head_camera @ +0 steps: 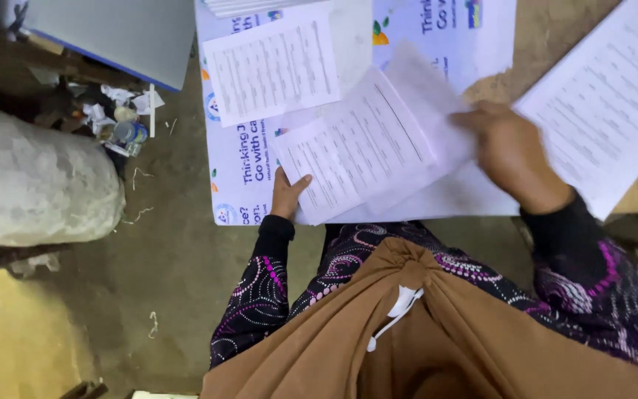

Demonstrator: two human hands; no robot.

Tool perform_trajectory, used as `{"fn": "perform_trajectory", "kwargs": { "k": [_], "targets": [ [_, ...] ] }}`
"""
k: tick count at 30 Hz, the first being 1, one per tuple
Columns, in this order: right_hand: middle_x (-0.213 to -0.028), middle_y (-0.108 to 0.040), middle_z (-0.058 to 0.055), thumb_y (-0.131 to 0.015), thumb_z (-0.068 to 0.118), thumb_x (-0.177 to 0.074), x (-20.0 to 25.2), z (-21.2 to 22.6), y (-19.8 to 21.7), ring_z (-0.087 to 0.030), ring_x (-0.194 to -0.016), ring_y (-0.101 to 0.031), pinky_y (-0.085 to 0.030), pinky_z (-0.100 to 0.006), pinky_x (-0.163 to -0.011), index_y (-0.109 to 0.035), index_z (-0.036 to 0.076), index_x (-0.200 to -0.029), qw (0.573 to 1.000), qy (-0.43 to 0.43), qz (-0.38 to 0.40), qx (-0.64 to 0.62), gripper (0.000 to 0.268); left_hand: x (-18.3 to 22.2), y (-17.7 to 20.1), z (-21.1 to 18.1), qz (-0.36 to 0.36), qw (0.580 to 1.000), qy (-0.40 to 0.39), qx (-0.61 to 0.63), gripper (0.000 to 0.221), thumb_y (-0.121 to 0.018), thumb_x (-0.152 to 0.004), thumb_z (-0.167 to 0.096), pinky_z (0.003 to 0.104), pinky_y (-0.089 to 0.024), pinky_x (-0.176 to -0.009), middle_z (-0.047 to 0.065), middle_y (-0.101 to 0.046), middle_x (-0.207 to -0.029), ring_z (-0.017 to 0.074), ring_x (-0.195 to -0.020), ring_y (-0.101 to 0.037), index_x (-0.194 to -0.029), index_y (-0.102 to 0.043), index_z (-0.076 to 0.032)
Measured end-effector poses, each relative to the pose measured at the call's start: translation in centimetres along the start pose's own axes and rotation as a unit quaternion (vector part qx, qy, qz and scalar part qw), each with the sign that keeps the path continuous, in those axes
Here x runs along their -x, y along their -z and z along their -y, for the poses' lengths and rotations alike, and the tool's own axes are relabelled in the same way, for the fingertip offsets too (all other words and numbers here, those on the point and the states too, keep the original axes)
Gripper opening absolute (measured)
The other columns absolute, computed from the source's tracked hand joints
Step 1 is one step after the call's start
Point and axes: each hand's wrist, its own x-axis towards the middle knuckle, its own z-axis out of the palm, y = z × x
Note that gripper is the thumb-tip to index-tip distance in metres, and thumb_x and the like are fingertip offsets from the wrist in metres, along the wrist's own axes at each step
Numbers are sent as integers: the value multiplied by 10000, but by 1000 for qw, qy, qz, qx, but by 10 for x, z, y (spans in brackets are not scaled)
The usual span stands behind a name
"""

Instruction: The person is manually folding and stacking printed paper documents on a production table.

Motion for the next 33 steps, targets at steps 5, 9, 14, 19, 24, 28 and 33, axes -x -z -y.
{"fn": "perform_trajectory", "kwargs": {
  "k": [5,9,14,19,24,28,33],
  "targets": [
    [-1239,-696,-144,-452,-105,-712,18,-52,35,-379,-1089,-630,-481,-436,-885,-734,100,-1273,983,49,-161,66,660,21,21,-22,-31,998,26,55,814,-734,-741,-176,478,-435,-1073,166,-473,-1417,315,-1296,-483,-1421,-308,-39],
    [-1184,-569,-242,-475,-201,-973,23,-53,42,-309,-995,-533,-419,-378,-862,-504,-78,-1419,955,8,-246,-168,464,26,73,-16,-47,998,24,15,871,-757,-701,-242,434,-433,-1063,137,-489,-1415,278,-1288,-487,-1436,-326,-57],
    [-1089,-584,-163,-585,-178,-910,6,-87,1,-204,-998,-566,-465,-295,-868,-485,15,-1363,886,-73,-324,-323,502,30,111,-26,-91,994,52,-35,723,-720,-729,-206,410,-457,-1033,100,-531,-1370,250,-1249,-521,-1368,-409,-74],
    [-1021,-620,-79,-630,-144,-917,-21,-98,-50,-109,-965,-599,-515,-227,-882,-519,64,-1197,836,-107,-314,-437,365,24,109,-41,-175,929,143,-292,822,-727,-778,-344,465,-416,-1024,134,-485,-1407,321,-1242,-509,-1421,-289,-78],
    [-1012,-651,-81,-616,-115,-945,-40,-71,-72,-97,-946,-628,-543,-223,-866,-500,80,-1167,814,-126,-294,-484,317,14,64,-59,-252,887,-123,-366,605,-717,-827,-288,404,-350,-1068,162,-520,-1325,320,-1245,-441,-1314,-488,-13],
    [-1000,-633,-45,-635,-81,-928,-51,-68,-92,-63,-891,-599,-508,-172,-753,-510,105,-1188,805,-151,-285,-498,343,20,1,-123,-213,900,-271,-266,310,-685,-879,-218,402,-424,-1034,143,-628,-1183,303,-1125,-565,-1151,-654,-74],
    [-1098,-605,-87,-620,-130,-912,-53,-50,-98,-118,-993,-611,-536,-212,-914,-511,79,-1139,811,-121,-293,-492,327,17,-37,-143,-128,958,-199,-164,391,-690,-854,-178,294,-571,-810,94,-622,-1102,188,-945,-608,-1223,-614,-74]
  ]
}}
